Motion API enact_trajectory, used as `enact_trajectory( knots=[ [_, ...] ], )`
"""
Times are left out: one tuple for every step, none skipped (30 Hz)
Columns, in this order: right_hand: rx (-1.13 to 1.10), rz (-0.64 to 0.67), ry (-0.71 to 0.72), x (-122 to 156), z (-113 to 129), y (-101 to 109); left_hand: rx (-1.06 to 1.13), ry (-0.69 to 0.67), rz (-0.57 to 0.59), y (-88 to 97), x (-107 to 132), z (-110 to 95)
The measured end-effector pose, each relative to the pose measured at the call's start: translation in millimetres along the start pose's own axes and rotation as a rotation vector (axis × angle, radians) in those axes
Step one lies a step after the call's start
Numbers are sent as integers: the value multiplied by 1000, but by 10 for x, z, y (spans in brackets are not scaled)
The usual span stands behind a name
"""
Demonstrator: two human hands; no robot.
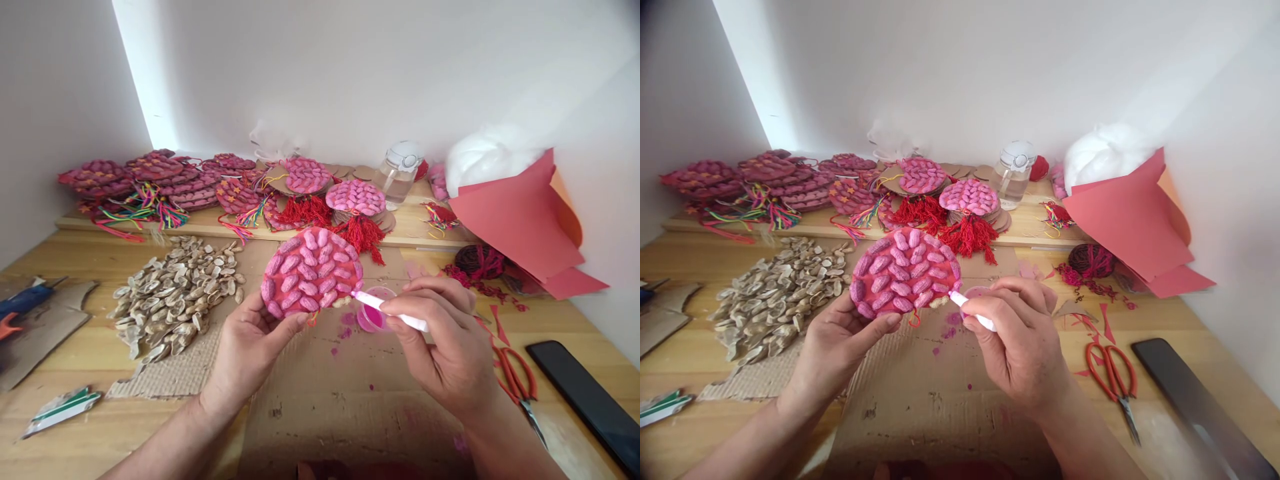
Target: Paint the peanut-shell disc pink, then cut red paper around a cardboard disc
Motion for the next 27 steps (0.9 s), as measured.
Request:
enact_trajectory(
  knots=[
    [5, -8, -2, 0, -4, 4, -11, -7, 4, -1, 2, 0],
    [5, -16, -4, 0, -5, 9, -23, -14, 10, -3, 3, -1],
    [2, -20, -5, -2, -3, 12, -33, -20, 14, -4, 3, -1],
    [-5, -17, -4, -4, 2, 11, -42, -24, 17, -6, 3, -2],
    [-13, -9, -1, -7, 9, 7, -46, -26, 17, -7, 3, -3],
    [-16, -1, 3, -10, 17, 2, -49, -27, 14, -7, 2, -5],
    [-15, 6, 4, -12, 22, -3, -50, -28, 10, -8, 1, -8],
    [-10, 8, 5, -13, 24, -6, -50, -27, 6, -8, 0, -11],
    [-1, 4, 5, -13, 23, -5, -47, -24, 1, -8, -1, -12],
    [6, -6, 3, -12, 16, 1, -42, -18, -4, -6, -3, -12],
    [10, -18, 0, -8, 5, 9, -34, -7, -9, -3, -6, -9],
    [9, -32, -1, -4, -8, 21, -25, 7, -11, 1, -9, -3],
    [4, -45, 0, 2, -22, 34, -16, 22, -11, 6, -14, 5],
    [-4, -57, 3, 8, -36, 47, -8, 36, -7, 10, -20, 15],
    [-12, -67, 6, 14, -48, 59, -1, 49, 1, 14, -26, 27],
    [-20, -75, 7, 18, -57, 68, 6, 61, 12, 16, -32, 39],
    [-25, -78, 6, 22, -65, 74, 13, 67, 19, 19, -38, 50],
    [-29, -74, 1, 23, -72, 74, 22, 70, 23, 21, -44, 60],
    [-32, -64, -5, 24, -77, 70, 30, 73, 23, 24, -49, 70],
    [-33, -55, -12, 24, -81, 64, 36, 78, 22, 26, -53, 78],
    [-31, -44, -17, 24, -84, 59, 41, 84, 21, 26, -56, 84],
    [-27, -39, -18, 24, -86, 55, 43, 92, 22, 25, -59, 89],
    [-19, -43, -18, 25, -86, 56, 44, 101, 23, 24, -60, 92],
    [-11, -51, -17, 25, -85, 59, 45, 109, 26, 22, -61, 93],
    [-8, -60, -17, 24, -82, 63, 46, 113, 24, 22, -61, 92],
    [-13, -66, -15, 23, -78, 64, 46, 113, 22, 23, -61, 90],
    [-24, -67, -14, 20, -71, 62, 46, 111, 20, 24, -60, 88]
  ],
)
Point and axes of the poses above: each hand's wrist, its own x-axis away from the middle knuckle, its own y-axis out of the back of the hand, z = x × y, the point moved 4 cm from there along -x, towards the middle knuckle, and after that the axes turned 13 degrees about -x, right-handed, at the moved point
